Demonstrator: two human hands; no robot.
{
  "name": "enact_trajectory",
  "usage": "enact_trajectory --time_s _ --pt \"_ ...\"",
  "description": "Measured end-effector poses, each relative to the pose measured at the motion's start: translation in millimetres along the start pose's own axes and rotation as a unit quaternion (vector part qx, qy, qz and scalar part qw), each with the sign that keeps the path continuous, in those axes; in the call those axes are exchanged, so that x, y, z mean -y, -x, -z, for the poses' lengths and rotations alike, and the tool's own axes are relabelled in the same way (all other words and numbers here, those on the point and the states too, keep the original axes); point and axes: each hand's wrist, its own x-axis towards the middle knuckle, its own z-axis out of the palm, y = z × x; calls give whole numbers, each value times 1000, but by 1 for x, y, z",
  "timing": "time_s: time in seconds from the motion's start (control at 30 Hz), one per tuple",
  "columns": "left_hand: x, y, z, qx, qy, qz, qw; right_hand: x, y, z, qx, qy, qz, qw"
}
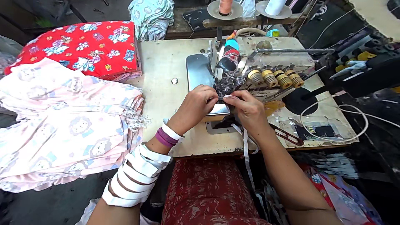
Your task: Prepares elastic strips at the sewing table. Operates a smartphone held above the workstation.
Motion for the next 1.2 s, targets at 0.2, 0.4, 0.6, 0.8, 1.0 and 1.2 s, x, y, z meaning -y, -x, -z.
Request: enact_trajectory --time_s 0.2,0.4,0.6,0.8,1.0,1.2 --pt "-8 4 4 10 -60 -18 998 5 16 -8 -52 26 -39 998" --pt "21 -25 -1 14 -124 32 992 13 31 1 -89 16 -85 992" --pt "-17 13 47 101 -208 115 966 26 67 32 36 -180 -278 943" --pt "-93 29 -34 167 -12 77 983 35 74 25 20 -304 -367 879" --pt "-119 8 -54 5 172 41 984 42 76 59 -59 -566 -357 741" --pt "-109 73 -28 -84 206 109 969 82 89 42 -69 -464 -312 826"
